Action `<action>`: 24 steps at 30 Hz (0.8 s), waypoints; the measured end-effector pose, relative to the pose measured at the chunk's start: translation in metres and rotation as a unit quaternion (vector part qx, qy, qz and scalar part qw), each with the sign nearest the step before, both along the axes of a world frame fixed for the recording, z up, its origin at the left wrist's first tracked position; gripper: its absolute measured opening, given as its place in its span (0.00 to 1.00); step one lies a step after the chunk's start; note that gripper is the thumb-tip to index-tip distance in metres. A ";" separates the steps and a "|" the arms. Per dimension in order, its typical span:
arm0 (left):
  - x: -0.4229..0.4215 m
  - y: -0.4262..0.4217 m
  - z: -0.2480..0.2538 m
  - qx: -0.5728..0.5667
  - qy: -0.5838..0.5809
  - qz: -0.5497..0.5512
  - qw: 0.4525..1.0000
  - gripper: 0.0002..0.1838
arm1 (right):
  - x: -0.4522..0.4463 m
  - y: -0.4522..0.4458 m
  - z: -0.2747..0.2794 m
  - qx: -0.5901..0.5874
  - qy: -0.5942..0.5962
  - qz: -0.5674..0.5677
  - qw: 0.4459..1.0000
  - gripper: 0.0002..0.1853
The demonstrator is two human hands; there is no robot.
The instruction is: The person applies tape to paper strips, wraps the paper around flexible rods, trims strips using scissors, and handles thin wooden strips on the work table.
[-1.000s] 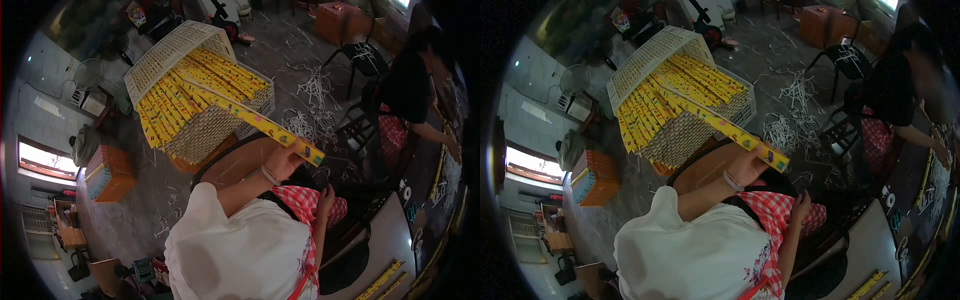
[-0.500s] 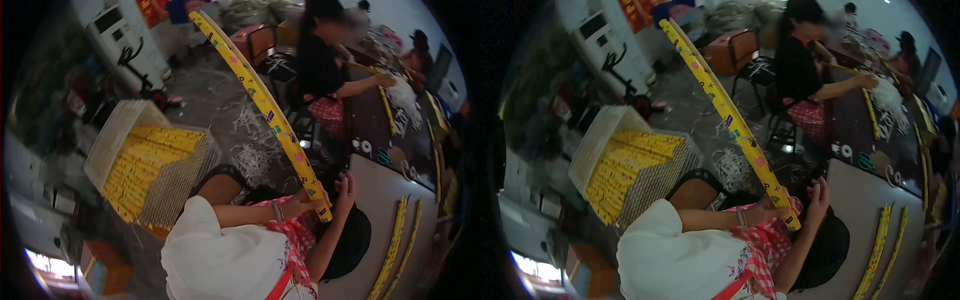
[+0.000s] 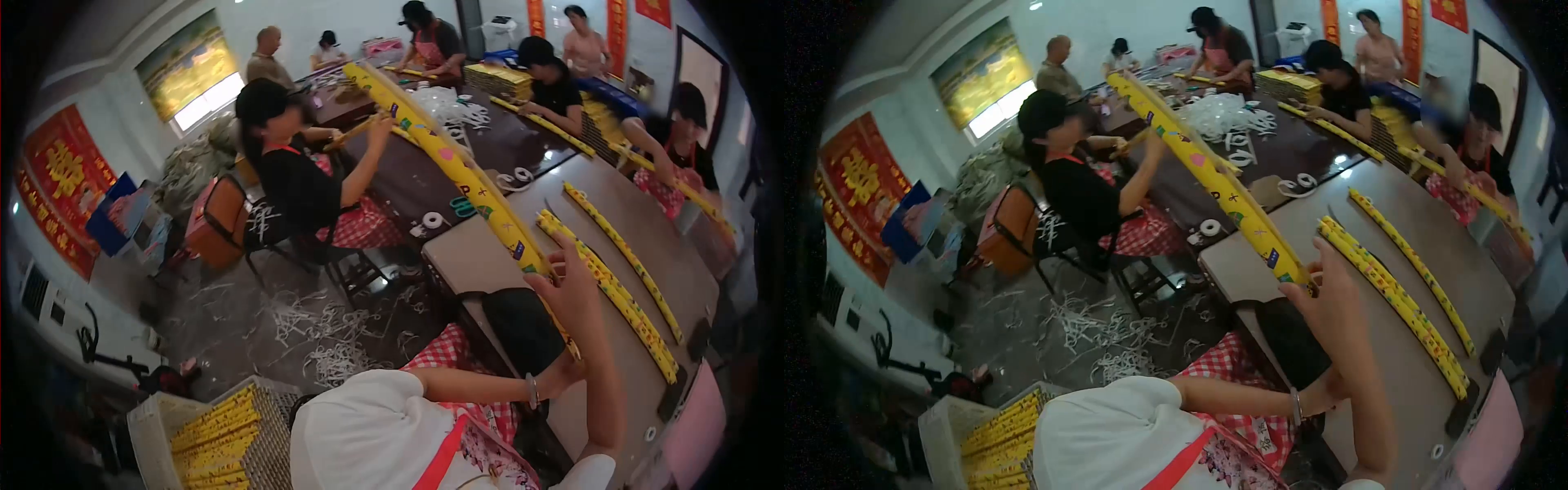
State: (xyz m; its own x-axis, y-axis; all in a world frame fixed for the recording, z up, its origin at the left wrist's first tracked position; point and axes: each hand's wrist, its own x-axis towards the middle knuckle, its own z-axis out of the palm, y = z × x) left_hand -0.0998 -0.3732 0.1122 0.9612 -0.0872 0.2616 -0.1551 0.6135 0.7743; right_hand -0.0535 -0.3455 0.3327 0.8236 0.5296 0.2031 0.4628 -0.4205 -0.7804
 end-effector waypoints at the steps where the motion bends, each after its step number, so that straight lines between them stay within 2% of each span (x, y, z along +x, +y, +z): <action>1: 0.001 -0.007 0.001 0.128 -0.094 0.043 0.986 0.22 | -0.001 -0.008 -0.005 -0.007 0.000 -0.036 0.999 0.38; 3: 0.006 -0.023 0.010 0.236 -0.208 0.051 0.948 0.22 | 0.003 -0.022 -0.021 -0.011 0.003 -0.065 0.998 0.30; 4: 0.008 -0.028 0.016 0.129 -0.177 -0.040 0.975 0.22 | 0.008 -0.030 -0.034 -0.014 0.001 -0.102 0.995 0.30; 6: 0.016 -0.048 0.017 0.014 -0.132 -0.159 0.978 0.22 | 0.011 -0.046 -0.059 0.006 -0.026 -0.105 0.994 0.26; 7: 0.023 -0.065 0.005 -0.194 -0.135 -0.260 0.936 0.23 | 0.009 -0.053 -0.061 -0.021 -0.033 -0.147 0.988 0.23; 9: 0.019 -0.096 -0.005 -0.286 -0.042 -0.260 0.921 0.23 | 0.011 -0.074 -0.076 0.012 -0.083 -0.160 0.984 0.19; 10: 0.023 -0.102 -0.015 -0.105 -0.082 -0.211 0.968 0.22 | 0.015 -0.086 -0.085 -0.020 -0.100 -0.179 0.979 0.19; 11: 0.028 -0.109 -0.026 0.080 -0.125 -0.157 0.976 0.21 | 0.017 -0.100 -0.096 -0.055 -0.114 -0.196 0.972 0.18; 13: 0.024 -0.089 -0.022 0.313 -0.138 -0.214 0.915 0.17 | 0.024 -0.132 -0.119 -0.094 -0.160 -0.205 0.961 0.19; 15: 0.011 -0.056 -0.021 0.275 0.028 -0.296 0.914 0.14 | 0.035 -0.169 -0.150 -0.123 -0.157 -0.225 0.954 0.20; 16: 0.010 -0.047 -0.052 0.235 0.041 -0.289 0.927 0.14 | 0.041 -0.185 -0.167 -0.139 -0.170 -0.223 0.950 0.20; 18: 0.009 0.021 0.028 0.411 -0.101 -0.210 0.881 0.10 | 0.052 -0.208 -0.193 -0.151 -0.151 -0.241 0.947 0.20; 20: 0.036 0.051 0.020 0.454 -0.254 -0.063 0.852 0.11 | 0.065 -0.224 -0.213 -0.170 -0.103 -0.221 0.955 0.20; 22: 0.066 0.079 0.021 0.509 -0.231 0.025 0.829 0.09 | 0.080 -0.232 -0.233 -0.151 -0.094 -0.215 0.960 0.20; 23: 0.089 0.091 0.007 0.556 -0.252 0.061 0.790 0.09 | 0.089 -0.234 -0.239 -0.130 -0.092 -0.204 0.966 0.20; 24: 0.106 0.103 0.003 0.575 -0.245 0.082 0.776 0.09 | 0.096 -0.235 -0.244 -0.126 -0.089 -0.197 0.968 0.20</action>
